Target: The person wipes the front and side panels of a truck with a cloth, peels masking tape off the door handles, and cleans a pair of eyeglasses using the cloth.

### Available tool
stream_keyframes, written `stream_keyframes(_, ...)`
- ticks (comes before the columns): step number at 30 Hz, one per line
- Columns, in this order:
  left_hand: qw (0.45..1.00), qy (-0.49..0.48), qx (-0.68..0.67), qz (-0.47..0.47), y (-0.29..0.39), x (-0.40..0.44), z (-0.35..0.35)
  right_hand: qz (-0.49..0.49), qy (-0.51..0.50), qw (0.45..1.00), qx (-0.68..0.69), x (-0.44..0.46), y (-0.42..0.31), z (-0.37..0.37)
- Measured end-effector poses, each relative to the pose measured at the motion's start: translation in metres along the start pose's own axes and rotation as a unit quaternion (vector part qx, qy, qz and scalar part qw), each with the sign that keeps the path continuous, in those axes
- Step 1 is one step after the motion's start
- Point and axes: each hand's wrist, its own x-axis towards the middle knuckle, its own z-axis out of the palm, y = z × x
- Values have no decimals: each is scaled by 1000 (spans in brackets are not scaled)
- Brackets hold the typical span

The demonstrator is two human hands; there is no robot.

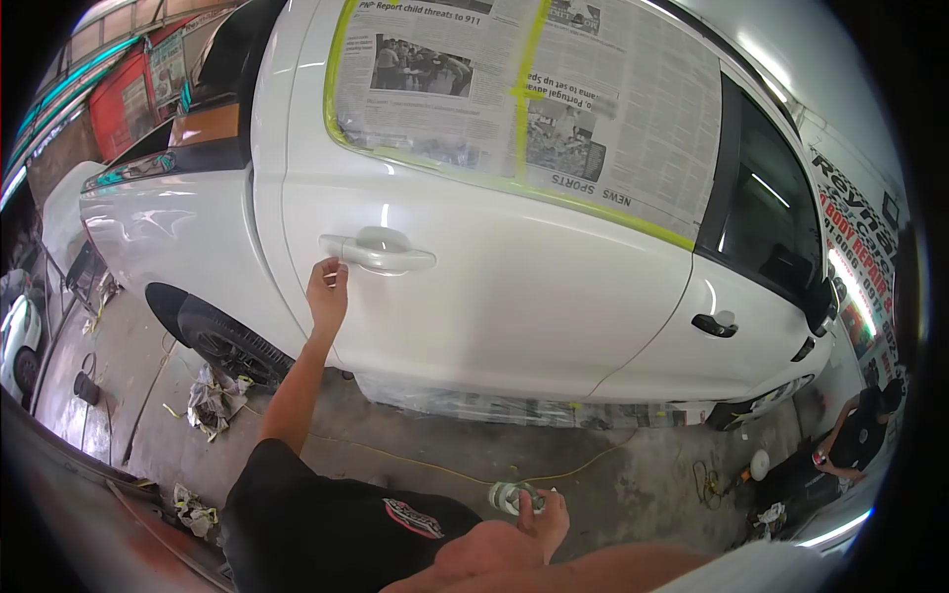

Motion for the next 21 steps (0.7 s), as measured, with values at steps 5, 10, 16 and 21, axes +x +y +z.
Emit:
stream_keyframes(5,908,-91,-325,-250,-10,-14,27,-18,4,1000,-16,4,-2,3)
stream_keyframes(10,786,-106,-523,-314,10,-35,66,-20,3,1000,-12,6,-9,2)
stream_keyframes(16,773,-63,-578,-254,39,-24,84,-8,0,1000,-9,6,-12,6)
stream_keyframes(21,755,-25,-598,-266,26,-21,87,13,-4,1000,-20,3,-13,9)
